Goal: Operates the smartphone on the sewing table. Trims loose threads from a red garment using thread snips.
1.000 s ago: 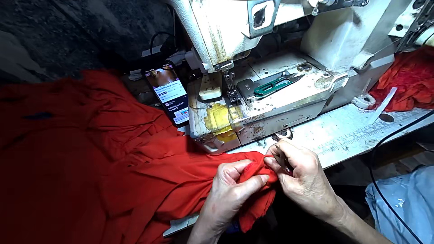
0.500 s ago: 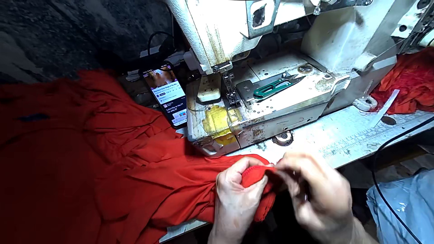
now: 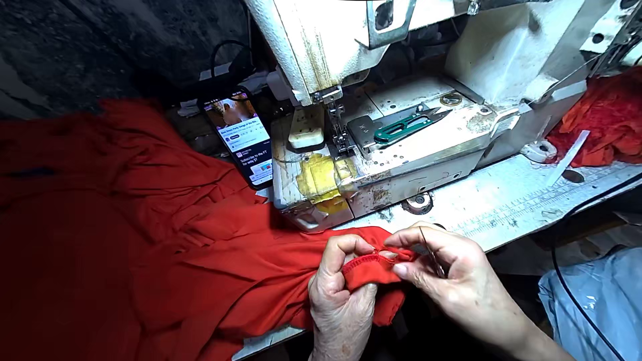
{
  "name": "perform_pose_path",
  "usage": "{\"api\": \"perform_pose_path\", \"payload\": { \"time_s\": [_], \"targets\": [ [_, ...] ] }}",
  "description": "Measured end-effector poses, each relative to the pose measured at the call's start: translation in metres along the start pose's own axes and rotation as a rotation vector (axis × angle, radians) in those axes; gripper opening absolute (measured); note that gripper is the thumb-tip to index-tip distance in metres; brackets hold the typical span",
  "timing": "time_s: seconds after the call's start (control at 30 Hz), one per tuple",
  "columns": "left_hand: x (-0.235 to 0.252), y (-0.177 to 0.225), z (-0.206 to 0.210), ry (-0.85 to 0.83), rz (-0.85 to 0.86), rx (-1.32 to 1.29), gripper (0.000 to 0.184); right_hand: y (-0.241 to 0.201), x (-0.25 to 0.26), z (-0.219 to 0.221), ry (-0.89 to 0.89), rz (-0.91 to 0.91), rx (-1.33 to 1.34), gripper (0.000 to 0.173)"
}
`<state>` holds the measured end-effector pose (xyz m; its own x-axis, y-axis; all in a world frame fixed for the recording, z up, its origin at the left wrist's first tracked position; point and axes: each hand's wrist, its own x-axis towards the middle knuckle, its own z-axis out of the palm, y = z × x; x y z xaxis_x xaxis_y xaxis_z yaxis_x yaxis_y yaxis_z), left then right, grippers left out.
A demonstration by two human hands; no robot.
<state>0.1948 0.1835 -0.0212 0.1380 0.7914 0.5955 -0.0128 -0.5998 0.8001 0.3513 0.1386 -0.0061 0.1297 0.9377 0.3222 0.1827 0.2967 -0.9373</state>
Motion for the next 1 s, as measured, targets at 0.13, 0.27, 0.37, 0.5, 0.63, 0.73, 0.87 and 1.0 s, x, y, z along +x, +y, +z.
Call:
{"api": "perform_pose_path", "payload": {
  "time_s": [0.13, 0.27, 0.37, 0.5, 0.63, 0.73, 0.87, 1.0],
  "targets": [
    [0.006, 0.016, -0.029, -0.217, -0.038, 0.099, 0.021, 0.002, 0.004, -0.001, 0.040, -0.019, 0.057, 0.008],
    [0.012, 0.030, -0.033, -0.264, -0.096, 0.193, 0.029, 0.005, 0.005, 0.000, 0.013, -0.120, 0.014, 0.007],
    [0.012, 0.024, -0.028, -0.256, -0.182, 0.056, 0.018, 0.006, 0.007, -0.002, 0.015, -0.118, 0.073, 0.005],
    [0.015, 0.015, -0.032, -0.250, -0.354, -0.114, 0.013, 0.006, 0.007, -0.010, 0.225, -0.023, 0.392, 0.013],
    [0.018, 0.014, -0.033, -0.267, -0.388, -0.167, 0.015, 0.000, 0.003, -0.008, 0.282, -0.070, 0.260, 0.016],
    [0.017, 0.014, -0.032, -0.274, -0.401, -0.185, 0.015, 0.002, 0.003, -0.005, 0.196, -0.253, -0.012, 0.022],
    [0.016, 0.013, -0.034, -0.293, -0.390, -0.197, 0.015, 0.012, 0.012, 0.003, 0.082, -0.469, -0.150, 0.007],
    [0.019, 0.014, -0.036, -0.298, -0.449, -0.223, 0.012, 0.007, 0.016, 0.004, 0.266, -0.172, 0.278, 0.009]
  ]
}}
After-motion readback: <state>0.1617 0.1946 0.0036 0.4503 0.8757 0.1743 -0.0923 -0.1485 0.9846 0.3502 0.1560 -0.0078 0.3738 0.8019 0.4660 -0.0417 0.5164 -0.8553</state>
